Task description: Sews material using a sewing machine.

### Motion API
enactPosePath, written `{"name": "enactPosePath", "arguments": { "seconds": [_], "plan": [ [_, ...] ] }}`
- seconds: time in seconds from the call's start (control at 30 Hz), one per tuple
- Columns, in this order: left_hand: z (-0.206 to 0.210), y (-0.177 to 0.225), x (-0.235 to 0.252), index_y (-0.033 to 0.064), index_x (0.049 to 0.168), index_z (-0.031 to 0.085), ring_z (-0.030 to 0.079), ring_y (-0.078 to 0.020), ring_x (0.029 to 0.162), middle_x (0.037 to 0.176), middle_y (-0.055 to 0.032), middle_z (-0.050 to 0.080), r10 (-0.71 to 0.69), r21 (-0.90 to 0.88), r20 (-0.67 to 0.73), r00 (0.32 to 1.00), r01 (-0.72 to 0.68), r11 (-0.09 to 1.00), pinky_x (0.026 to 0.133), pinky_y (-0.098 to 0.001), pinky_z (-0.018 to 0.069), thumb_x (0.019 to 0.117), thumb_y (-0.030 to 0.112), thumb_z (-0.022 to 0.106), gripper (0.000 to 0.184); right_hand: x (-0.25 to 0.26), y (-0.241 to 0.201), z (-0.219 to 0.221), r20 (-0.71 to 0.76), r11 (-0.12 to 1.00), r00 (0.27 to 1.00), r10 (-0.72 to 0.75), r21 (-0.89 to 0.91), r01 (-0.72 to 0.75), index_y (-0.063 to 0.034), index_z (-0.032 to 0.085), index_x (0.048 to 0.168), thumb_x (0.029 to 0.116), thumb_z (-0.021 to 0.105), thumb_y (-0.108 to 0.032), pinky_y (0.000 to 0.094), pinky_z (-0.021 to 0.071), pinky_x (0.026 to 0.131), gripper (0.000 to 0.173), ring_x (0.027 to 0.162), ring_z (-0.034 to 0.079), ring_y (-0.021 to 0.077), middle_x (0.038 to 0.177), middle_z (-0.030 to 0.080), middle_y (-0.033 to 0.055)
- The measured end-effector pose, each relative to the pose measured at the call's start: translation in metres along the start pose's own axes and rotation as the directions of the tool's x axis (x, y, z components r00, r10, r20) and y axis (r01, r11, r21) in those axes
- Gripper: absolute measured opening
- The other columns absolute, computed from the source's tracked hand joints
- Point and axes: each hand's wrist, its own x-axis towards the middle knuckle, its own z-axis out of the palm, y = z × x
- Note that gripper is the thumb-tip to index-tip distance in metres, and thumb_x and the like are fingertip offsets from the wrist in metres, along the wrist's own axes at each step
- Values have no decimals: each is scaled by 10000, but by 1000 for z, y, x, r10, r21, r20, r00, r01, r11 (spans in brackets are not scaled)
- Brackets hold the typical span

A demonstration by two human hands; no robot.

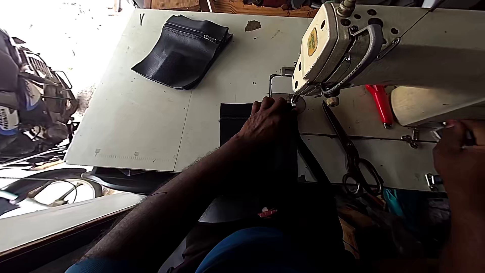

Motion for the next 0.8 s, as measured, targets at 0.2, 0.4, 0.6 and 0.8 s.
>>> {"name": "enactPosePath", "arguments": {
  "seconds": [0.2,0.4,0.6,0.8],
  "plan": [
    [-1,-1,5,378,1364,645,554,-288,1122,1251,-50,612,-20,-16,4,1000,20,1000,827,-459,446,1030,280,461,394,10,-2,6,44,999,998,36,-32,-35,-1,691,1102,1092,429,-416,671,480,871,491,1049,656,446,1088,685,260],
    [0,0,9,367,1354,651,551,-290,1104,1229,-47,610,-20,-4,-4,1000,20,1000,818,-463,439,1025,247,465,396,1,-17,8,137,995,986,95,-36,-91,23,680,1116,1096,430,-373,730,457,853,469,1050,636,517,1091,666,315],
    [-4,5,0,361,1386,637,550,-291,1112,1234,-47,619,-11,-19,10,1000,11,1000,821,-460,440,1034,251,453,412,-12,-29,8,156,996,985,76,-55,-68,18,708,1094,1089,473,-280,744,447,845,380,1041,641,540,1077,680,316],
    [-5,5,-4,375,1396,627,551,-282,1154,1282,-33,620,1,-20,25,1000,0,1000,857,-465,448,1050,283,456,398,-18,-48,-15,107,998,993,56,-37,-53,25,613,1302,1055,540,-246,701,425,1020,373,1251,546,530,1299,589,327]
  ]
}}
